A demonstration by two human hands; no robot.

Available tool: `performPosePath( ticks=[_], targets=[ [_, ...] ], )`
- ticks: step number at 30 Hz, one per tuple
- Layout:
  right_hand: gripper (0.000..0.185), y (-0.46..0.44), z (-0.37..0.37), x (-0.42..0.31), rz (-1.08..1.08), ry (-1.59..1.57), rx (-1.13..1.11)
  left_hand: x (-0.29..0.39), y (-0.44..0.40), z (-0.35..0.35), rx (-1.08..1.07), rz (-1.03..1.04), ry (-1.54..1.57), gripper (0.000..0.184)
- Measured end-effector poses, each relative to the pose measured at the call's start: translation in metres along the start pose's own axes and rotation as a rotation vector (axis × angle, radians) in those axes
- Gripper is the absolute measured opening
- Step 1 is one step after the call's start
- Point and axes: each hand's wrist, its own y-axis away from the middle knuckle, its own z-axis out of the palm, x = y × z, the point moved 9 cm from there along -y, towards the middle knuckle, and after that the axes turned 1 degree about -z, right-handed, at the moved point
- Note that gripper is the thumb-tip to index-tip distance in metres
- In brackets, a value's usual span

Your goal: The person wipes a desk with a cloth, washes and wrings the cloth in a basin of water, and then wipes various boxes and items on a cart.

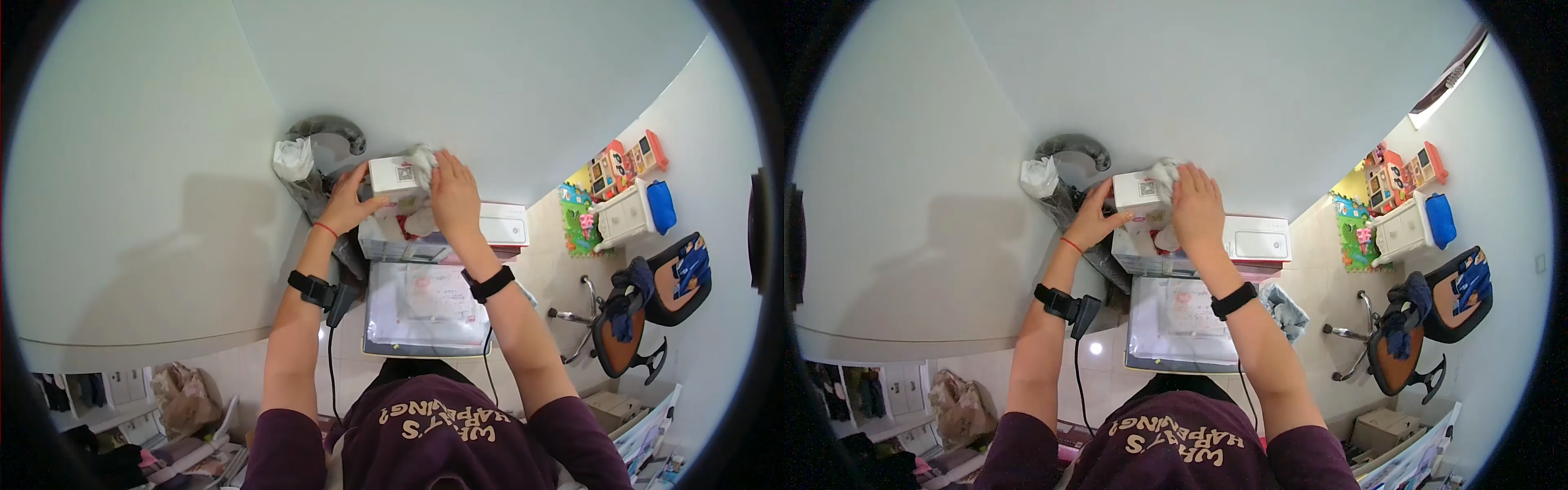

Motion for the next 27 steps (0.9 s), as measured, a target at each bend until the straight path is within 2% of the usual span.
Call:
performPosePath(
  ticks=[2,3,4,6,7,9,13,15,16,18,23,25,27],
  targets=[
    [0.022,0.014,0.026,0.041,0.422,-0.267,-0.386,0.002,0.000,0.000,-0.036,-0.055,0.021,0.075],
    [0.023,0.012,0.021,0.042,0.336,-0.289,-0.277,0.001,0.001,0.003,-0.077,-0.113,0.043,0.076],
    [0.023,0.014,0.020,0.050,0.343,-0.286,-0.271,-0.001,-0.001,0.004,-0.084,-0.108,0.041,0.076],
    [0.023,0.021,0.024,0.071,0.495,-0.382,-0.317,-0.004,-0.004,0.004,-0.085,-0.092,0.029,0.075],
    [0.023,0.022,0.021,0.077,0.497,-0.379,-0.319,-0.006,-0.005,0.005,-0.085,-0.078,0.036,0.074],
    [0.024,0.023,0.008,0.091,0.650,-0.521,-0.223,-0.009,-0.008,0.006,-0.094,-0.079,0.078,0.074],
    [0.025,0.000,0.004,0.073,0.626,-0.611,-0.150,-0.008,-0.007,0.007,-0.079,-0.067,0.154,0.074],
    [0.024,-0.025,-0.010,0.034,0.274,-0.297,0.044,-0.010,-0.006,0.007,-0.074,-0.070,0.127,0.074],
    [0.024,-0.027,-0.008,0.027,0.276,-0.298,0.046,-0.012,-0.007,0.007,-0.067,-0.071,0.103,0.074],
    [0.022,-0.026,0.025,0.008,0.266,-0.170,-0.325,-0.010,-0.007,0.007,-0.070,-0.078,0.106,0.074],
    [0.014,-0.019,0.040,-0.051,0.110,-0.196,-0.254,-0.015,-0.007,0.006,-0.067,-0.081,0.071,0.067],
    [0.013,-0.016,0.043,-0.069,0.061,-0.226,-0.261,-0.012,-0.010,0.006,-0.064,0.061,0.001,0.062],
    [0.014,-0.013,0.047,-0.075,0.053,-0.325,-0.290,-0.019,-0.010,0.007,-0.113,0.050,-0.095,0.060]
  ],
)
